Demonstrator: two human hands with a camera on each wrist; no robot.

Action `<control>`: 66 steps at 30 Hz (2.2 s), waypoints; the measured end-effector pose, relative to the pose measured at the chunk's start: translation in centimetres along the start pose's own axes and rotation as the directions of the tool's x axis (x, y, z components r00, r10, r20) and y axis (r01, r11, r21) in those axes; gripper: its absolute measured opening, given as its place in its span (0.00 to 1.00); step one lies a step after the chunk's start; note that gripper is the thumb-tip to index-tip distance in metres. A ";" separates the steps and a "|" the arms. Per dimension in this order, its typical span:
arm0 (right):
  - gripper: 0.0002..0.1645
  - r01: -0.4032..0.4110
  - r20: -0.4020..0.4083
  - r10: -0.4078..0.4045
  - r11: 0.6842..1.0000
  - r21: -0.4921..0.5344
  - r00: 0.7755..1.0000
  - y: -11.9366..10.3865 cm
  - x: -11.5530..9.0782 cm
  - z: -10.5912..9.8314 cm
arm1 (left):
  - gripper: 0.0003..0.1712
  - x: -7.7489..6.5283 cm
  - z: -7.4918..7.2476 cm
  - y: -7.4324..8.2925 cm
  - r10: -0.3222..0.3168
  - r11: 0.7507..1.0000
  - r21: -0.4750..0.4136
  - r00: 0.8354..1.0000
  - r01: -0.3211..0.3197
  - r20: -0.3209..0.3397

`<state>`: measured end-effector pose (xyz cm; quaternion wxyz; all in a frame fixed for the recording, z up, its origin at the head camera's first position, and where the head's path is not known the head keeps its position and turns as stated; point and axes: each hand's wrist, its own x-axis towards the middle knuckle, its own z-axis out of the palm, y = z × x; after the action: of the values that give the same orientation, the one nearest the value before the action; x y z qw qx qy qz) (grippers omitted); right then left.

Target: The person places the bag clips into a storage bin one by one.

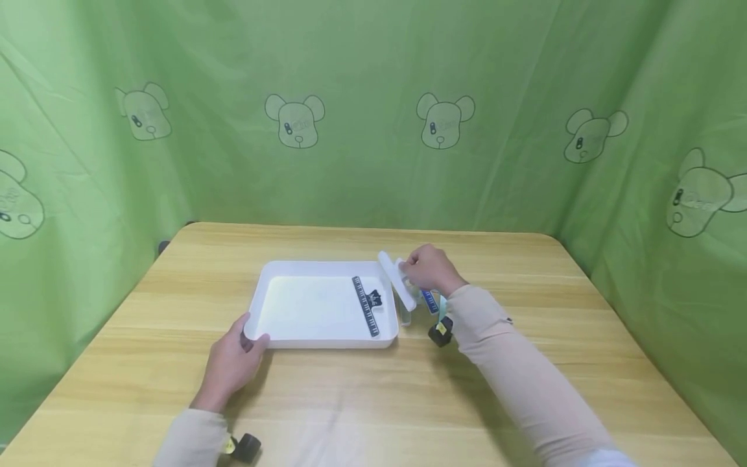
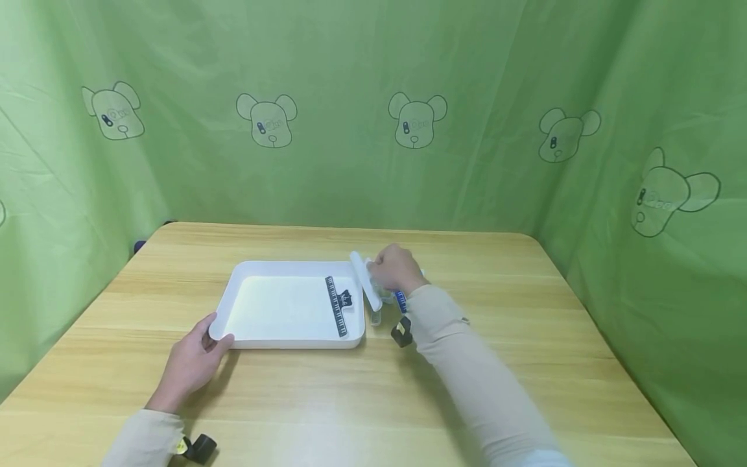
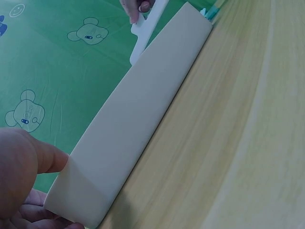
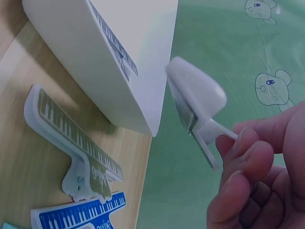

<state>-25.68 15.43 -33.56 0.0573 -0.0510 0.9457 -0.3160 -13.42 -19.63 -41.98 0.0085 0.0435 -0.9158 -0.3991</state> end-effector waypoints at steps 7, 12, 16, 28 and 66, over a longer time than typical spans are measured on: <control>0.18 -0.002 0.023 0.002 1.000 -0.002 1.000 -0.5 0.0 0.3 | 0.40 0.0 0.1 0.0 -0.001 1.000 0.002 1.000 0.001 -0.002; 0.17 0.002 0.030 -0.002 1.000 -0.009 1.000 -1.0 0.1 0.7 | 0.41 0.0 0.1 -0.1 0.004 1.000 0.002 1.000 -0.004 -0.004; 0.17 -0.006 0.039 0.006 1.000 0.004 0.999 -1.3 0.2 0.9 | 0.40 0.0 0.1 -0.1 0.004 1.000 -0.004 1.000 -0.004 -0.005; 0.17 -0.023 0.072 0.021 1.000 0.020 0.997 -2.0 0.4 2.0 | 0.40 0.0 0.2 -0.1 0.000 1.000 0.002 1.000 0.000 -0.007; 0.24 0.005 0.110 -0.001 0.999 -0.035 0.994 -3.9 0.9 4.7 | 0.40 -0.1 0.2 -0.1 -0.007 1.000 0.009 1.000 0.007 -0.002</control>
<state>-25.68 9.42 -35.04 0.1080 -0.0708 0.9465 -0.2958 -13.33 -19.54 -42.15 0.0078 0.0474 -0.9174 -0.3951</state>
